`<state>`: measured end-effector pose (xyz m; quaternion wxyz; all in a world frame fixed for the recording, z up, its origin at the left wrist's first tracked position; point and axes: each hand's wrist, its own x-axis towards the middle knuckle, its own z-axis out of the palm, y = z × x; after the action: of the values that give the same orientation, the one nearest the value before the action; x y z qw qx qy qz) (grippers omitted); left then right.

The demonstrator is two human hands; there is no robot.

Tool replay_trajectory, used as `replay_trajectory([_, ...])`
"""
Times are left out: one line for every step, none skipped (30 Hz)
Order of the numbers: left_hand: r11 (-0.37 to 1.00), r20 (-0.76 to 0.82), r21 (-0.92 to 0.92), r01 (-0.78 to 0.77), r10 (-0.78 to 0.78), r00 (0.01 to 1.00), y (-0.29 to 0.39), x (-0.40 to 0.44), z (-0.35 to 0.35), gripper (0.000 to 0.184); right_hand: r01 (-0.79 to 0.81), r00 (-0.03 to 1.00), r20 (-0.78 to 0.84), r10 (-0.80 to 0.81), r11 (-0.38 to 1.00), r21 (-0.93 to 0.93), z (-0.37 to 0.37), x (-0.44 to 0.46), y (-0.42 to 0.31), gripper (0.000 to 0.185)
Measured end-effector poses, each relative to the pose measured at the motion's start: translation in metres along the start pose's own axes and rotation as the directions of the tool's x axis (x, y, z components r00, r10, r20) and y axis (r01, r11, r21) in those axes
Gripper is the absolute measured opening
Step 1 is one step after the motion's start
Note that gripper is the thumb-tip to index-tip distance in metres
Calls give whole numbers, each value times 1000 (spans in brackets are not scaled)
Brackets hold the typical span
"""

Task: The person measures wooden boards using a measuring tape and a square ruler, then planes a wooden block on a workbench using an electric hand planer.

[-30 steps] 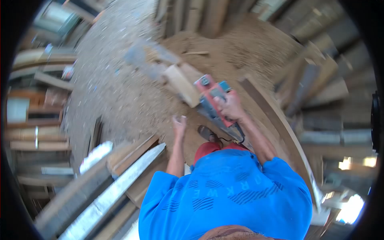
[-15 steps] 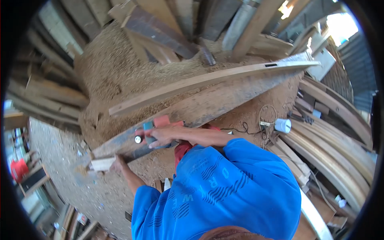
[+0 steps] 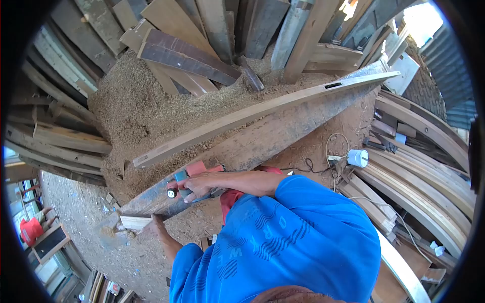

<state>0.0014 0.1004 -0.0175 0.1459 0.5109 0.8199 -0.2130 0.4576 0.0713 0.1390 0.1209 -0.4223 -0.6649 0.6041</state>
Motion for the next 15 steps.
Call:
replay_trajectory([999, 1, 32, -28, 28, 1000, -4, -1, 3, 108, -4, 1000, -14, 4, 1000, -4, 0, -1, -2, 90])
replay_trajectory([996, 2, 64, -60, 60, 998, -9, -3, 4, 107, -15, 1000, 10, 14, 999, 31, -1, 0, -3, 90])
replay_trajectory([991, -3, 82, -104, 104, 995, -13, -2, 6, 106, -24, 999, 40, 21, 998, 66, -2, 2, -3, 89])
replay_trajectory([984, -9, 88, -154, 155, 988, -16, 1, 12, 106, -25, 996, 86, 17, 995, 96, -3, 6, -5, 89])
replay_trajectory([979, -27, 52, -195, 197, 980, -18, 4, 20, 105, 10, 998, 57, -15, 995, 98, -10, -1, -14, 87])
replay_trajectory([976, -53, -70, -208, 205, 977, -20, 9, 30, 105, 63, 996, 55, -69, 993, 104, -17, -7, -23, 86])
replay_trajectory([930, -92, -323, -173, 151, 984, -27, 10, 43, 88, 297, 951, -109, -290, 953, 54, -1, 2, -4, 70])
replay_trajectory([805, -132, -573, -154, 95, 987, -33, 10, 54, 72, 126, 991, 41, -128, 991, 51, -4, 6, -7, 64])
replay_trajectory([628, -170, -762, -157, 40, 985, -38, 10, 66, 56, -40, 981, 188, 40, 999, -2, -9, 9, -10, 61])
replay_trajectory([381, -96, -924, -43, -122, 988, -35, -4, 56, 56, 25, 996, 90, -20, 999, -44, -6, 8, -8, 61])
replay_trajectory([81, 32, -995, 53, -244, 969, -22, -31, 33, 56, 157, 976, -125, -176, 977, -147, 12, 13, 14, 64])
replay_trajectory([196, 88, -969, 149, -290, 953, -27, -35, 32, 55, 91, 992, -77, -102, 987, -131, 11, 12, 3, 62])
replay_trajectory([182, 117, -967, 176, -295, 948, -30, -41, 29, 56, 40, 998, -49, -46, 992, -122, 9, 11, -4, 59])
replay_trajectory([173, 141, -965, 196, -285, 948, -31, -46, 24, 57, -12, 1000, -21, 9, 993, -116, 6, 11, -10, 57])
replay_trajectory([258, 108, -947, 191, -305, 946, -28, -67, -5, 56, -37, 999, -7, 36, 994, -106, 7, 13, -6, 54])
